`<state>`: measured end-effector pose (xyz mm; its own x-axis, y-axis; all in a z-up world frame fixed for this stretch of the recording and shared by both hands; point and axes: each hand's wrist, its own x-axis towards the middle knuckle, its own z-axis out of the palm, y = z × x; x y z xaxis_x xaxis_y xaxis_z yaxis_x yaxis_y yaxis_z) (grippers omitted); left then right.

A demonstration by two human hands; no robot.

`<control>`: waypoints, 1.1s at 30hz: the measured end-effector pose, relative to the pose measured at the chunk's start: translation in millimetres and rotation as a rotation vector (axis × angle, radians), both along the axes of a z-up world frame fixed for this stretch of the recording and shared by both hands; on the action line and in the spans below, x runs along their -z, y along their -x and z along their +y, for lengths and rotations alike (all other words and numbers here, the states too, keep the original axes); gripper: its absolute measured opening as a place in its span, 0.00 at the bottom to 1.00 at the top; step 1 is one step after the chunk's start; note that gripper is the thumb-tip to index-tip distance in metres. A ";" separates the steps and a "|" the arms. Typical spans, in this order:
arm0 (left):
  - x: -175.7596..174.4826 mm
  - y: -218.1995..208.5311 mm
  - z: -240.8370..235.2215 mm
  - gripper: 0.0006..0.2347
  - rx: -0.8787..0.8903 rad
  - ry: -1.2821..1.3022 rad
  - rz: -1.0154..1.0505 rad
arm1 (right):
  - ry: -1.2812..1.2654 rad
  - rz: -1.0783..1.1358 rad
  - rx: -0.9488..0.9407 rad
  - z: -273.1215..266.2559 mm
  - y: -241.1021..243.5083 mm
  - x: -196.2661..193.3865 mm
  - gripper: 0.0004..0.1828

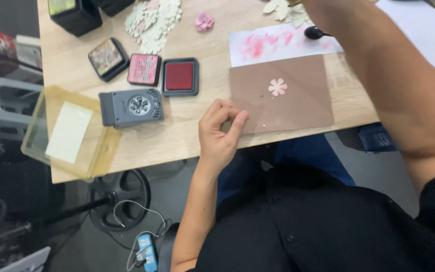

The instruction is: Create decorative paper flowers by cutting, inking, and shaping paper components

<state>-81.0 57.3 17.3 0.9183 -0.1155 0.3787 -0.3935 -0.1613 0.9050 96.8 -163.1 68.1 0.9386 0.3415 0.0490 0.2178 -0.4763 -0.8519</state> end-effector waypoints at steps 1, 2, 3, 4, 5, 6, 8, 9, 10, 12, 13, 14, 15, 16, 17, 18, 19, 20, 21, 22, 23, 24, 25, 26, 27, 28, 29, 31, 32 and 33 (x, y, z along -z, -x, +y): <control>0.4 -0.9 -1.1 0.09 0.012 0.012 0.007 | -0.143 0.052 0.000 -4.7 28.6 -21.0 0.16; 0.6 -1.3 -1.3 0.09 -0.001 0.020 0.012 | -0.286 0.105 0.002 -3.6 47.5 -23.0 0.22; 1.1 -1.6 -1.2 0.09 0.002 0.009 0.005 | -0.432 0.160 0.010 -4.3 68.0 -25.8 0.28; 1.6 -1.8 -1.6 0.09 0.005 -0.001 -0.003 | -0.577 0.216 0.019 -6.9 88.7 -31.2 0.36; 2.1 -1.7 -1.3 0.09 0.000 0.001 0.002 | -0.574 0.222 0.016 -2.5 91.1 -24.0 0.36; 2.3 -1.4 -1.4 0.09 0.003 0.007 0.008 | -0.644 0.239 -0.075 1.4 93.7 -17.0 0.29; 3.8 -1.1 -2.0 0.08 0.007 0.015 0.016 | -0.712 0.258 -0.164 6.6 97.9 -6.8 0.28; 4.2 -1.0 -1.8 0.08 0.001 0.010 0.003 | -0.701 0.231 -0.153 9.1 98.8 -4.6 0.26; 4.2 -1.1 -1.4 0.08 -0.006 0.004 -0.010 | -0.689 0.203 -0.142 11.7 99.5 -2.6 0.25; 3.0 0.6 -0.7 0.08 -0.010 -0.001 -0.008 | -0.679 0.216 -0.141 13.4 99.7 3.4 0.26; 2.8 1.2 -1.0 0.07 -0.009 -0.006 -0.005 | -0.668 0.228 -0.134 13.6 100.0 6.6 0.28; 1.3 1.3 -0.6 0.07 -0.012 -0.003 -0.004 | -0.665 0.230 -0.136 13.4 98.5 11.2 0.28; 0.4 1.7 -0.2 0.07 -0.006 -0.003 -0.003 | -0.651 0.202 -0.125 13.1 97.5 16.3 0.28; -0.3 1.6 0.4 0.06 0.001 -0.002 -0.003 | -0.637 0.174 -0.114 12.9 96.0 21.8 0.29; -0.3 1.3 0.5 0.06 -0.003 0.001 0.002 | -0.634 0.180 -0.116 12.9 96.7 22.1 0.29; -0.1 0.6 0.6 0.06 0.000 0.006 0.001 | -0.639 0.171 -0.114 12.9 97.1 22.6 0.29; 0.2 -0.4 0.7 0.06 0.005 0.012 0.001 | -0.644 0.162 -0.109 12.5 97.6 23.1 0.28; -1.2 -0.5 1.5 0.06 0.004 0.016 0.006 | -0.641 0.168 -0.108 13.4 96.9 24.5 0.28; -2.8 -0.7 2.2 0.06 0.017 0.012 0.003 | -0.652 0.174 -0.113 13.9 96.5 26.1 0.28; -4.3 -1.1 2.6 0.06 0.030 0.009 -0.001 | -0.663 0.180 -0.118 14.2 95.9 27.8 0.28; -3.6 -1.7 3.0 0.06 0.032 0.012 0.005 | -0.661 0.185 -0.114 15.3 96.1 27.3 0.28; -3.0 -2.2 3.3 0.06 0.045 0.015 0.013 | -0.675 0.208 -0.121 16.5 96.2 26.8 0.27; -2.6 -2.8 3.9 0.06 0.055 0.017 0.021 | -0.691 0.230 -0.129 18.0 96.0 26.3 0.25; -3.3 -3.7 4.2 0.06 0.055 0.019 0.027 | -0.690 0.236 -0.127 17.9 95.9 27.3 0.25; -4.0 -4.5 4.3 0.06 0.062 0.021 0.043 | -0.667 0.177 -0.170 17.5 96.0 28.4 0.25; -4.9 -4.9 4.4 0.06 0.069 0.023 0.058 | -0.643 0.117 -0.213 17.1 96.6 29.2 0.26; -4.8 -6.9 4.2 0.06 0.070 0.023 0.064 | -0.644 0.123 -0.210 19.5 98.5 29.3 0.26; -6.6 -7.3 3.0 0.07 0.074 0.013 0.070 | -0.589 0.024 -0.260 23.6 106.1 27.3 0.26; -5.5 -6.2 2.3 0.07 0.077 0.013 0.074 | -0.589 0.027 -0.256 21.5 103.4 31.9 0.26; -6.0 -6.9 1.9 0.07 0.070 0.011 0.065 | -0.641 0.053 -0.220 19.8 98.6 34.2 0.26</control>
<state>-74.0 59.2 23.3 0.9307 -0.1764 0.3204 -0.3441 -0.1250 0.9306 -1.8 -143.3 34.0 0.8573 0.4437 0.2611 0.2021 0.1765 -0.9633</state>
